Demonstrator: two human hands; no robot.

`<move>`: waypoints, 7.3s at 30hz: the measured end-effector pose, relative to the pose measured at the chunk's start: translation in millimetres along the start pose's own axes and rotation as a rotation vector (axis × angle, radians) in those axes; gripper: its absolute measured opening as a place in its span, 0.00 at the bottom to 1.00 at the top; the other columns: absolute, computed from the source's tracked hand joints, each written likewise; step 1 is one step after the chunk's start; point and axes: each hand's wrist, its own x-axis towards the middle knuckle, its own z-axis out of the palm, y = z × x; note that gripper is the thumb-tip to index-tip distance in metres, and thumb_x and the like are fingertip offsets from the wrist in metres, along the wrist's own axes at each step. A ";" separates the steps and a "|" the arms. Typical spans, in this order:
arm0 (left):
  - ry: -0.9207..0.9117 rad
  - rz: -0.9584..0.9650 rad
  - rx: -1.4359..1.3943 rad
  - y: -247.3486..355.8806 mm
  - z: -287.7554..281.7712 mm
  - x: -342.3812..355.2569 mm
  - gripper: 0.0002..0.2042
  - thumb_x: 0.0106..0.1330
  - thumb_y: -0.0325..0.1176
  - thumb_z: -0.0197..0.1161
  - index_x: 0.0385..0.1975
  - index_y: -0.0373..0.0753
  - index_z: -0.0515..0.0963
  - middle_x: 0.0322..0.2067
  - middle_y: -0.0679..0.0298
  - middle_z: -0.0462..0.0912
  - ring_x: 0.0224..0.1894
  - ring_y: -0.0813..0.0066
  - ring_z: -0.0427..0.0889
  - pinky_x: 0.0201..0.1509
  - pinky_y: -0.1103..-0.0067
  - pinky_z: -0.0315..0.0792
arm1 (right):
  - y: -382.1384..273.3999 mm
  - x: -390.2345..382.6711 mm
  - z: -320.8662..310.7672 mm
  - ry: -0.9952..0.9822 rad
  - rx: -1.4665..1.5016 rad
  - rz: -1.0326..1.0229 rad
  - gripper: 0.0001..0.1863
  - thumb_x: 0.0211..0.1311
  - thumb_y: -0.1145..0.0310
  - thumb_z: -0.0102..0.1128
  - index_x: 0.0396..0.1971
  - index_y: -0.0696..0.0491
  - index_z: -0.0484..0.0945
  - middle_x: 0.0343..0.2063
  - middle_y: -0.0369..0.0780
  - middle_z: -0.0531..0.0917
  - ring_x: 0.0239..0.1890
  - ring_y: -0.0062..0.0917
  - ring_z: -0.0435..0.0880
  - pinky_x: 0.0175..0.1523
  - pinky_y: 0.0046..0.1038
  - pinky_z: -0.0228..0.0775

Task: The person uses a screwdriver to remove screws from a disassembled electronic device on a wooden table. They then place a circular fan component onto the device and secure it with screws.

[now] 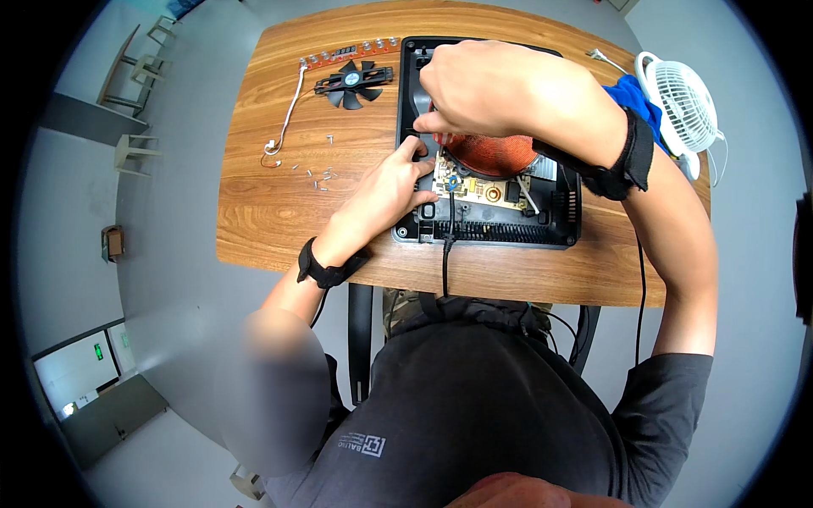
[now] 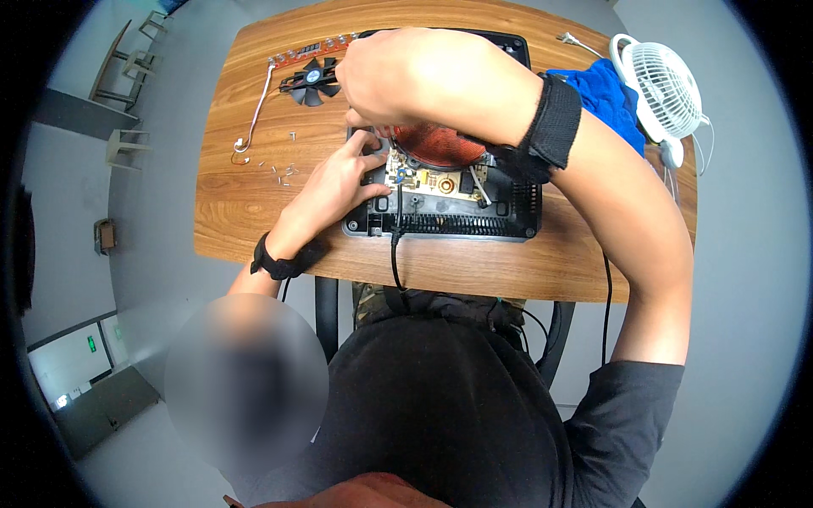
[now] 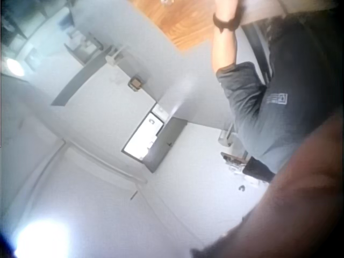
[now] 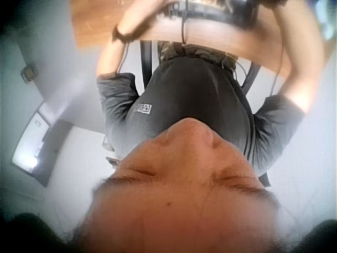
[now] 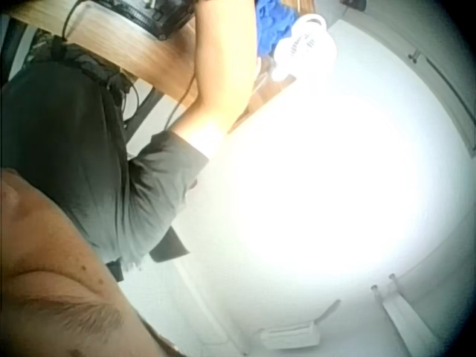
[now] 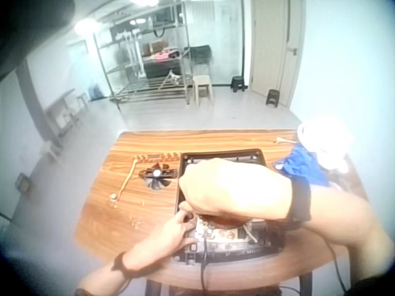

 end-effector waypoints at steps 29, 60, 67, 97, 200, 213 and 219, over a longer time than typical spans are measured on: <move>-0.154 -0.024 -0.001 -5.1 -10.8 23.7 0.36 0.48 0.39 0.82 0.57 0.32 0.75 0.54 0.54 0.73 0.57 0.50 0.77 0.60 0.62 0.75 | 20.4 -9.8 14.1 0.059 0.027 -0.026 0.20 0.59 0.59 0.69 0.39 0.63 0.82 0.30 0.53 0.86 0.36 0.50 0.87 0.41 0.44 0.81; -0.056 0.019 -0.068 -14.8 -4.1 23.4 0.37 0.47 0.41 0.81 0.56 0.29 0.76 0.49 0.50 0.74 0.53 0.47 0.79 0.59 0.62 0.76 | 19.7 -6.2 8.5 0.075 0.039 -0.043 0.19 0.59 0.59 0.71 0.34 0.63 0.86 0.30 0.54 0.87 0.35 0.47 0.89 0.42 0.40 0.82; -0.067 -0.002 -0.093 -15.6 -4.0 23.5 0.36 0.46 0.41 0.82 0.55 0.29 0.76 0.48 0.51 0.74 0.52 0.49 0.80 0.58 0.63 0.77 | 23.9 -5.0 8.8 0.047 0.061 -0.035 0.20 0.59 0.59 0.71 0.37 0.63 0.82 0.29 0.54 0.86 0.36 0.49 0.87 0.41 0.43 0.80; -0.087 -0.046 -0.047 -11.2 -5.1 21.9 0.35 0.47 0.40 0.83 0.54 0.31 0.76 0.49 0.53 0.74 0.51 0.51 0.79 0.56 0.62 0.76 | 22.1 -14.5 -0.9 0.089 0.065 -0.042 0.20 0.61 0.59 0.69 0.38 0.63 0.79 0.29 0.55 0.85 0.37 0.52 0.86 0.42 0.45 0.78; 0.069 -0.012 -0.029 -19.5 -21.7 23.9 0.18 0.57 0.39 0.75 0.40 0.34 0.82 0.37 0.56 0.83 0.44 0.56 0.83 0.49 0.65 0.77 | 18.8 -13.5 0.3 0.184 0.085 -0.064 0.28 0.64 0.47 0.65 0.34 0.64 0.83 0.25 0.55 0.84 0.33 0.52 0.86 0.41 0.45 0.80; -0.009 0.134 -0.020 -26.2 -7.6 16.1 0.33 0.46 0.44 0.82 0.50 0.30 0.78 0.46 0.52 0.75 0.54 0.53 0.74 0.63 0.64 0.70 | 18.5 -15.9 -0.7 0.162 0.101 -0.050 0.26 0.62 0.50 0.67 0.30 0.65 0.84 0.26 0.56 0.85 0.33 0.53 0.87 0.41 0.45 0.81; 0.011 0.151 -0.074 -31.5 -3.6 18.1 0.33 0.42 0.39 0.84 0.47 0.29 0.78 0.47 0.51 0.77 0.52 0.51 0.75 0.61 0.64 0.72 | 17.6 -9.6 6.6 0.158 0.114 -0.080 0.26 0.62 0.51 0.67 0.30 0.65 0.84 0.26 0.56 0.84 0.33 0.52 0.86 0.40 0.44 0.81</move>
